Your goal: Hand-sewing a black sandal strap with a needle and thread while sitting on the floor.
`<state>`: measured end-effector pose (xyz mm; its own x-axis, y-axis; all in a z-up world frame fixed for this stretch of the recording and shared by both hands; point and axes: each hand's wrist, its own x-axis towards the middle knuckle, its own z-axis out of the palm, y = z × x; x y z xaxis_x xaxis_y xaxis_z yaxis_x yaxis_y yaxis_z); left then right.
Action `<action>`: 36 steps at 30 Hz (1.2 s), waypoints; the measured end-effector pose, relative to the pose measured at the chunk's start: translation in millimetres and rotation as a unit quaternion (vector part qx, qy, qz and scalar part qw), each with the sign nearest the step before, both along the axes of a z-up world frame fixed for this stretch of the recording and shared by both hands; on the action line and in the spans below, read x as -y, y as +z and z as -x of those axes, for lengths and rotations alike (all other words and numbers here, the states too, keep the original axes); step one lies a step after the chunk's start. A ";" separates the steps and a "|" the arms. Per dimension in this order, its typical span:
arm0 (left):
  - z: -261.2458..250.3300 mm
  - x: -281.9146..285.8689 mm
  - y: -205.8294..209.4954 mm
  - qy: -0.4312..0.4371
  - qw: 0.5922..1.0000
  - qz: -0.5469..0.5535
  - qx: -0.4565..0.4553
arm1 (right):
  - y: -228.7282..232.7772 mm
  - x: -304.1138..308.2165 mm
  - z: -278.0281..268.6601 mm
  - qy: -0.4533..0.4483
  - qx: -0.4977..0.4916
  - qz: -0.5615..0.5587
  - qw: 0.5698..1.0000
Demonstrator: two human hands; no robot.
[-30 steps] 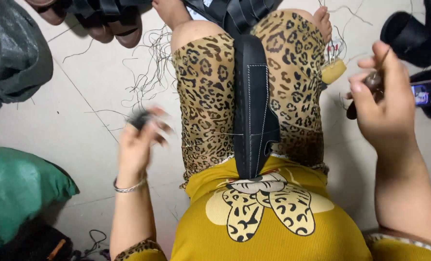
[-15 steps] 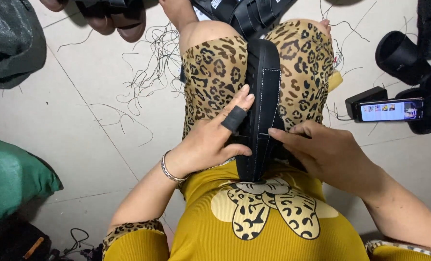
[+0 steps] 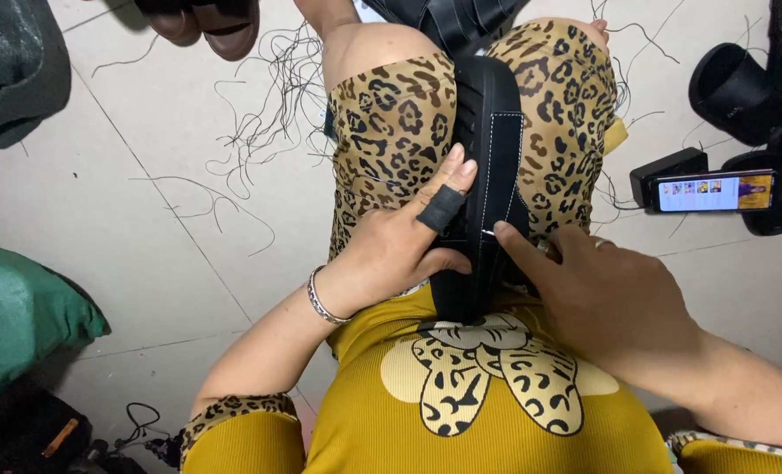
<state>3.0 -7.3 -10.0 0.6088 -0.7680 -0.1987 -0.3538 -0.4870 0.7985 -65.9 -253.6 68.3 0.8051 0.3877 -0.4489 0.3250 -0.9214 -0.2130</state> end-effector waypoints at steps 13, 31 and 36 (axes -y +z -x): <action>15.0 1.3 8.8 0.056 0.994 0.082 0.034 | -30.6 -3.2 -19.2 -0.082 0.120 -0.227 0.963; 23.6 10.4 36.5 0.117 0.989 0.055 -0.073 | -26.4 10.9 -5.6 -0.052 0.126 -0.259 0.956; 20.3 -4.3 37.3 0.315 0.922 0.151 -0.167 | 8.5 75.3 4.5 -0.013 0.110 -0.057 0.992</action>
<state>-17.3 -3.0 27.3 0.8968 -0.3334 -0.2909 0.2134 -0.2500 0.9444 -70.3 -328.9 76.7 0.8892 0.4036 -0.2156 0.3514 -0.9041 -0.2430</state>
